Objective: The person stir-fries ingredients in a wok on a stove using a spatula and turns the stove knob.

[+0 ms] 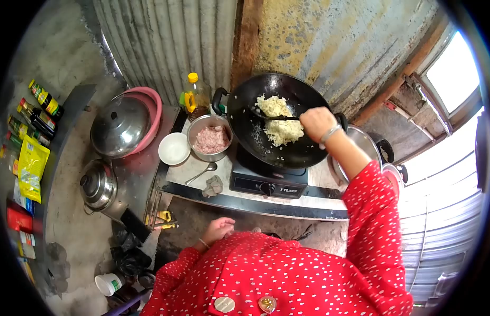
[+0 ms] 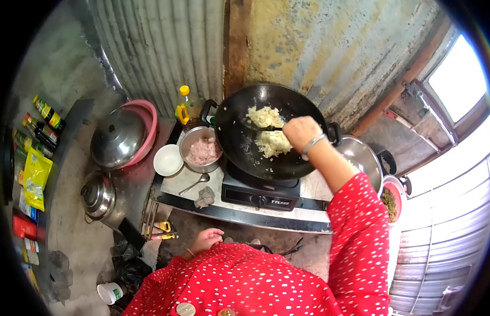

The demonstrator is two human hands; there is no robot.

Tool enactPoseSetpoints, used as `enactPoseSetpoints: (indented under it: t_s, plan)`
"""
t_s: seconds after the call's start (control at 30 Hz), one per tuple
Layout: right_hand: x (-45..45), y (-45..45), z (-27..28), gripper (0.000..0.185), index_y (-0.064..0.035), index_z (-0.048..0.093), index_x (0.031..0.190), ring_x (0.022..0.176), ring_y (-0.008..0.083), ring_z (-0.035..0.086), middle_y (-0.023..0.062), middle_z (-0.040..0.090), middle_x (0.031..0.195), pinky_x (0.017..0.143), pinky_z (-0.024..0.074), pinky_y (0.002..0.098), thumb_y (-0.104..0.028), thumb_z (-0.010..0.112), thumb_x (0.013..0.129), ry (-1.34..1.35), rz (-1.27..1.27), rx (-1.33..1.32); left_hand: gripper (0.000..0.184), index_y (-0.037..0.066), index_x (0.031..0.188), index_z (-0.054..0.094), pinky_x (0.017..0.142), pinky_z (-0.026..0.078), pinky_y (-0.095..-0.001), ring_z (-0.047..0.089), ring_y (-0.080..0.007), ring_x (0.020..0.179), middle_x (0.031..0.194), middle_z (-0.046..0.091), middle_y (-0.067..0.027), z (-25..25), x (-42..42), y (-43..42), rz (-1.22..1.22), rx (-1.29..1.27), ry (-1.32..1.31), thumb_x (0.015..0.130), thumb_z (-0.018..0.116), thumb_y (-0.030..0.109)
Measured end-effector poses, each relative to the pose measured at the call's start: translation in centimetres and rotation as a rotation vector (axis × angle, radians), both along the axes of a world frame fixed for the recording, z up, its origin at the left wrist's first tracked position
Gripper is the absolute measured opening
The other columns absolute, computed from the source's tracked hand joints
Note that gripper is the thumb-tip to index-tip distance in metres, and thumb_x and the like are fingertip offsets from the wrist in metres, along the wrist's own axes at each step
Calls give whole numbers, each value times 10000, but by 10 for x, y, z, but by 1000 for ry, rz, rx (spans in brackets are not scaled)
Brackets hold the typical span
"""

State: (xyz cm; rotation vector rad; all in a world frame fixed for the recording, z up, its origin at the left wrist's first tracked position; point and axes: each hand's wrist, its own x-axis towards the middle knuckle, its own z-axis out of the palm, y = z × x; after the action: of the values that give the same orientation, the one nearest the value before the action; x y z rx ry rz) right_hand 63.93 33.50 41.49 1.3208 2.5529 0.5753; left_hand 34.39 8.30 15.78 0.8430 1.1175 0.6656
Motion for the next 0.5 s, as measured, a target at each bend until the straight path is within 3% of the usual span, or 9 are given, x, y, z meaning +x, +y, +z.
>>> enactPoseSetpoints:
  t_s: [0.07,0.17,0.27,0.43,0.5]
  plan:
    - [15,3,26,93,-58,632,647,693,281,617,129,618,680,594,494,361,-124,567,648,-24,48,-84,256,-25,1033,533,582,456,-211,545,-88,640,801,605,-59,-9,-1,3,-26,15,-2,797,553,72]
    - [23,-16,81,84,-111,660,691,702,306,598,122,611,676,641,475,388,-159,609,644,-37,92,-259,260,-24,1036,532,581,457,-210,546,-86,638,808,609,-60,-15,-4,2,-20,43,21,795,558,69]
    - [29,-30,105,89,-102,655,674,690,309,592,133,600,655,631,469,394,-177,631,634,-18,24,-393,260,-18,1039,534,588,455,-208,546,-83,646,815,612,-58,-24,-7,-2,-4,40,21,794,560,66]
    - [10,-11,14,87,-40,617,606,655,297,609,148,604,648,588,484,386,-98,554,624,26,32,-99,251,-8,1040,534,584,453,-203,544,-79,646,807,609,-50,-23,1,-1,-8,-10,-35,802,558,67]
    - [16,0,9,83,-51,621,608,672,295,610,141,610,668,595,484,381,-98,554,623,160,20,-62,249,-7,1042,533,580,452,-202,543,-78,641,802,608,-49,-9,4,6,-5,1,-17,805,555,67]
